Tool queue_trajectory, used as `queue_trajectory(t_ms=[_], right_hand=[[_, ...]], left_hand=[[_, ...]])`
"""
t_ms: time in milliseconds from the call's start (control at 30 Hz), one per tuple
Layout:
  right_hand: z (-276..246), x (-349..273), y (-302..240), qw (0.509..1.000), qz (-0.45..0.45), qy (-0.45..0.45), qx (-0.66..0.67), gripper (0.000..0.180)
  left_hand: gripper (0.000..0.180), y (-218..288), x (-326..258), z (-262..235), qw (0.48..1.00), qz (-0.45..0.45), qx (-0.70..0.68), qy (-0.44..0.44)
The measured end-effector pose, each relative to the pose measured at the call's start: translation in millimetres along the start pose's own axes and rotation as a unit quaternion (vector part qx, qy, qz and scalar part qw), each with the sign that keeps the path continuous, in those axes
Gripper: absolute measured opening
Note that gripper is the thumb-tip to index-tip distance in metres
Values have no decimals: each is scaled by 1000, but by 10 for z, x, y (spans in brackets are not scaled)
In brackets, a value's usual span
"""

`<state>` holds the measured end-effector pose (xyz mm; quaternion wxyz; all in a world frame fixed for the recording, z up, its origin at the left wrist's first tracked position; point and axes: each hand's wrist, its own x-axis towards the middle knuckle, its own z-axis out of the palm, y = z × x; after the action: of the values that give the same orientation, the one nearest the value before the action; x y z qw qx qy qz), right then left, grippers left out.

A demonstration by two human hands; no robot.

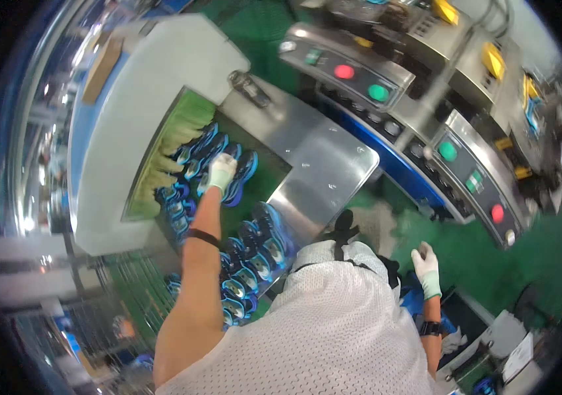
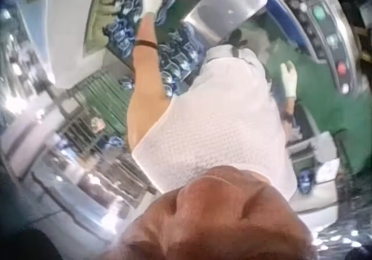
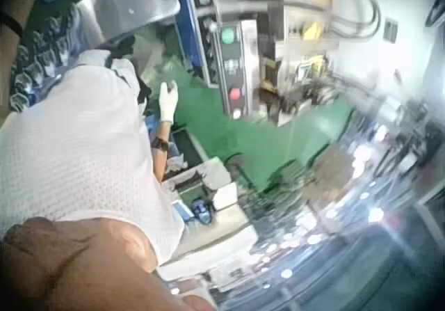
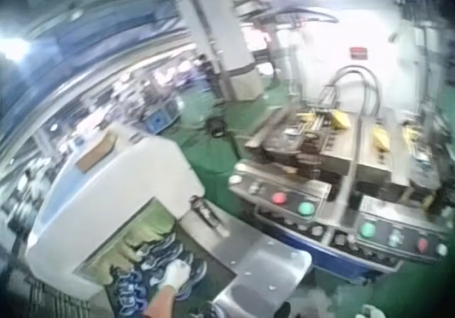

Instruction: Operating a machinery to press and finish athletic shoes in a factory.

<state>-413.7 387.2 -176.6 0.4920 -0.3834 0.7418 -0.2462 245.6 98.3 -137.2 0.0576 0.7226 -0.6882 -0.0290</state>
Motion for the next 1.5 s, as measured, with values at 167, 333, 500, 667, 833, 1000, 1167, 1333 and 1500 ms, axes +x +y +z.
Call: queue_trajectory(t_ms=[167,333,500,667,833,1000,1167,1333,1500], right_hand=[[389,315,-109,991,64,-31,-114,57],[431,217,-300,974,159,-14,-162,56],[377,98,-757,957,165,-41,-235,59],[1002,577,-1949,985,15,-65,-157,59],[1532,799,-3379,964,-75,-252,-24,63],[1946,821,-3298,791,-31,-535,296,53],[970,535,-3691,746,-71,-432,502,32],[-95,719,-3393,761,-104,-300,567,51],[-856,754,-2995,728,-170,-208,631,88]], left_hand=[[29,-1061,655,-756,984,-116,-127,-45],[66,-707,304,166,950,-23,75,-302],[64,-633,387,439,932,-57,74,-352],[58,-334,64,-298,965,-53,-111,-233],[51,808,-162,-1563,853,-33,-509,-112],[61,1517,-91,-1664,574,91,-801,-145],[56,2130,513,-1811,822,373,-432,1],[63,3250,823,-1863,744,174,-635,-111],[61,3835,1526,-1754,773,156,-611,-67]])
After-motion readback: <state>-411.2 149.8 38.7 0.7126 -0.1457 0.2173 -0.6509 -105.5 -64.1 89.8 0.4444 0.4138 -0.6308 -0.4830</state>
